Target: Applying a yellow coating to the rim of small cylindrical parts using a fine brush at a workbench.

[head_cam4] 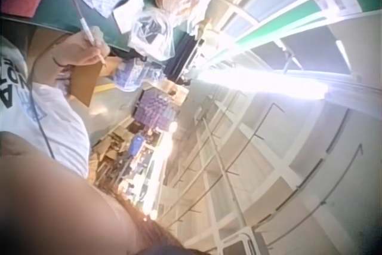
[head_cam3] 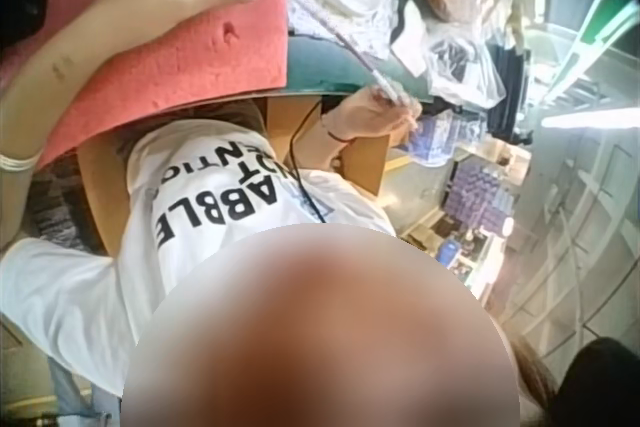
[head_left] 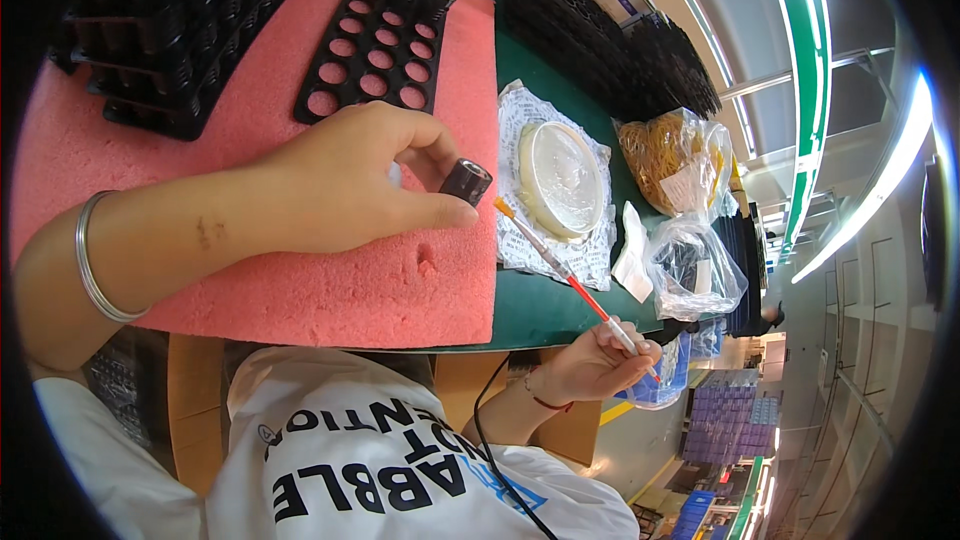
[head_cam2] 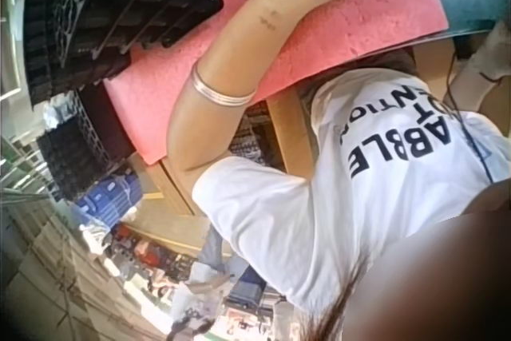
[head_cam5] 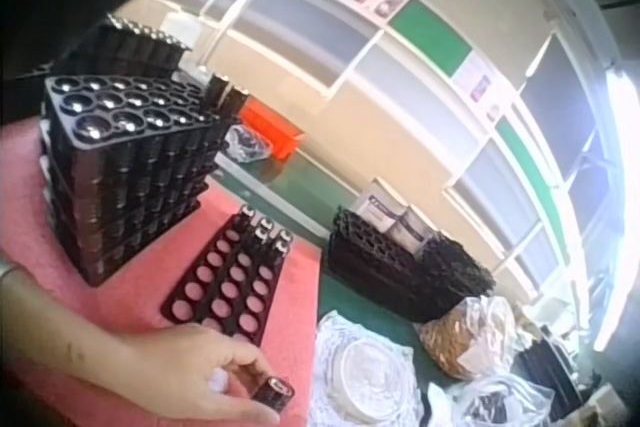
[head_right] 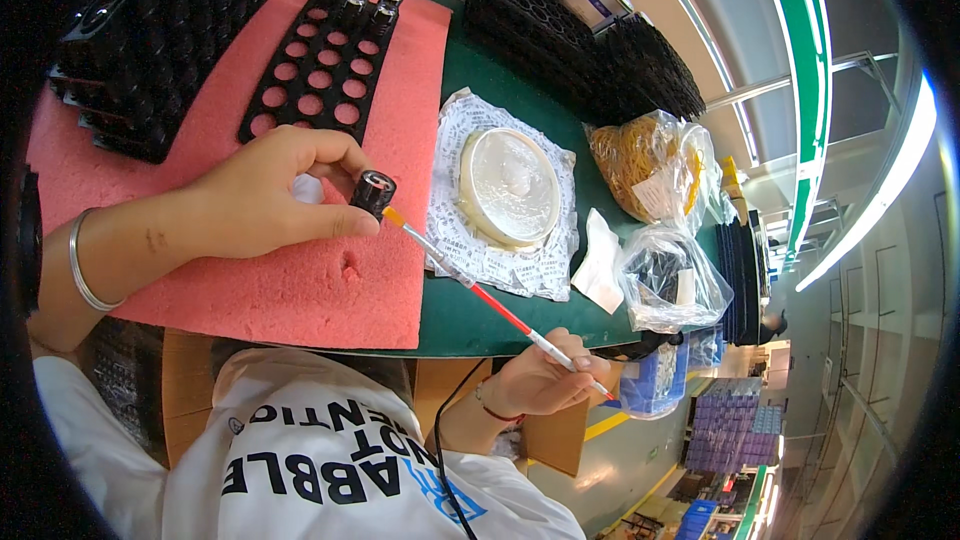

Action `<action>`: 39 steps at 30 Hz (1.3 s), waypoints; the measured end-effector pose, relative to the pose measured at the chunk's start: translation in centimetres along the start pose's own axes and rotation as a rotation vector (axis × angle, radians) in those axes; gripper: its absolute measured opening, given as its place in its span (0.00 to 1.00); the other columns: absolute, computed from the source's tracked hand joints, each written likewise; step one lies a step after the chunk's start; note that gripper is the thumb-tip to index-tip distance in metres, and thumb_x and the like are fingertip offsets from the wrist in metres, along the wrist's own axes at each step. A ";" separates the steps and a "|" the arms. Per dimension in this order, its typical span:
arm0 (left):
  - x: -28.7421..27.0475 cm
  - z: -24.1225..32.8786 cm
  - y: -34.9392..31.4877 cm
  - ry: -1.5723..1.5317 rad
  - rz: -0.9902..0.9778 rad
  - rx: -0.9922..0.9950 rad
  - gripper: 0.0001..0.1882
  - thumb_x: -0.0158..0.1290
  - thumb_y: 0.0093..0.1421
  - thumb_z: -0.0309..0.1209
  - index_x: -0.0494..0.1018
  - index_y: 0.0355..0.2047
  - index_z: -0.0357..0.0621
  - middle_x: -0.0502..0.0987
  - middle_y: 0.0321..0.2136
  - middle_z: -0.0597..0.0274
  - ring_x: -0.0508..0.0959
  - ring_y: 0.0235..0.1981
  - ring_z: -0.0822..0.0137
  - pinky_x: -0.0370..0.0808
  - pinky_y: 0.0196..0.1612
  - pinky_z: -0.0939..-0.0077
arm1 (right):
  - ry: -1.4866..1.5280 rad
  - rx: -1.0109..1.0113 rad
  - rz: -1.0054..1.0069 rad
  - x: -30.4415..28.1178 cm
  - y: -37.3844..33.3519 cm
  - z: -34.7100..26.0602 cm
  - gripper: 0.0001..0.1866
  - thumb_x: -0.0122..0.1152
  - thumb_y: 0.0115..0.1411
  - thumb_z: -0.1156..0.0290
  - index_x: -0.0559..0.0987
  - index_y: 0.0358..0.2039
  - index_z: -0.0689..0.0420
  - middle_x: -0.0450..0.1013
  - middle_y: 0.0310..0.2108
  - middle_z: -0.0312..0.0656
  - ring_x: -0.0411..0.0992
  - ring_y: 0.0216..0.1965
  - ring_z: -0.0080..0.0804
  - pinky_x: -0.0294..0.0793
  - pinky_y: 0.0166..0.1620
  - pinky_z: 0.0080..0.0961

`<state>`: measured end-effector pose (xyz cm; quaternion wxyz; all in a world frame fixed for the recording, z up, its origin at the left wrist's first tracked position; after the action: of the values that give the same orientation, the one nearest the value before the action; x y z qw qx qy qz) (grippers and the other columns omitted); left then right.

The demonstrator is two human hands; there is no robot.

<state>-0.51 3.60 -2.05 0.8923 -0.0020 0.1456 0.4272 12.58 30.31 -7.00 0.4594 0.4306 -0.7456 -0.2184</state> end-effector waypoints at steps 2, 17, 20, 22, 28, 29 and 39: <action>0.1 0.0 0.0 -0.011 0.011 -0.002 0.14 0.58 0.45 0.30 0.68 0.29 0.36 0.72 0.27 0.63 0.71 0.31 0.75 0.68 0.36 0.82 | 0.019 0.011 -0.018 -0.1 0.0 0.0 0.09 0.47 0.58 0.63 0.69 0.29 0.55 0.67 0.22 0.34 0.60 0.23 0.20 0.60 0.27 0.16; 0.2 -0.3 0.1 0.035 -0.018 0.032 0.13 0.55 0.47 0.28 0.68 0.32 0.37 0.72 0.30 0.62 0.71 0.34 0.73 0.67 0.39 0.80 | -0.192 -0.026 0.027 0.7 0.0 0.0 0.08 0.48 0.57 0.66 0.67 0.27 0.57 0.64 0.22 0.33 0.62 0.24 0.21 0.62 0.25 0.11; 0.1 -0.3 0.0 0.004 -0.024 0.020 0.13 0.54 0.47 0.27 0.68 0.33 0.36 0.72 0.31 0.61 0.71 0.35 0.73 0.67 0.39 0.80 | -0.262 -0.039 -0.002 1.2 0.0 0.1 0.09 0.49 0.56 0.65 0.66 0.27 0.57 0.64 0.22 0.33 0.61 0.23 0.21 0.60 0.24 0.10; -0.1 -0.4 0.0 -0.006 -0.029 0.014 0.13 0.54 0.47 0.27 0.68 0.34 0.36 0.72 0.31 0.61 0.71 0.35 0.72 0.67 0.40 0.80 | -0.275 -0.025 -0.006 1.6 0.0 0.2 0.10 0.50 0.56 0.65 0.66 0.26 0.58 0.64 0.22 0.33 0.60 0.23 0.19 0.59 0.23 0.10; -0.2 -0.3 0.1 -0.001 -0.004 0.030 0.14 0.54 0.47 0.26 0.68 0.34 0.35 0.72 0.30 0.61 0.71 0.34 0.73 0.66 0.39 0.81 | -0.172 -0.016 0.167 1.1 0.2 0.2 0.11 0.51 0.55 0.65 0.65 0.23 0.57 0.63 0.21 0.33 0.59 0.22 0.17 0.60 0.26 0.08; -0.1 -0.1 0.1 0.003 0.012 0.050 0.14 0.54 0.46 0.26 0.68 0.33 0.34 0.72 0.30 0.61 0.71 0.34 0.74 0.66 0.38 0.81 | -0.106 -0.012 0.167 1.4 0.3 0.1 0.11 0.51 0.56 0.65 0.63 0.22 0.56 0.61 0.20 0.32 0.59 0.22 0.16 0.60 0.26 0.08; -2.0 6.5 -2.5 0.699 0.418 0.649 0.16 0.60 0.37 0.25 0.71 0.30 0.42 0.72 0.23 0.65 0.62 0.13 0.77 0.59 0.15 0.85 | -0.333 -0.079 0.206 1.7 -0.1 -0.3 0.14 0.47 0.57 0.60 0.60 0.23 0.55 0.53 0.16 0.32 0.53 0.19 0.17 0.50 0.21 0.10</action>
<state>1.89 1.36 4.36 0.6408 0.1612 0.5572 0.5029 12.52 28.87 -6.10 0.3661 0.2919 -0.8421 -0.2675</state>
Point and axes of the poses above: each hand's wrist, its own y-axis towards the middle knuckle, its own x-axis out of the palm, z = x × y, the point moved 2 cm from there along y, towards the middle knuckle
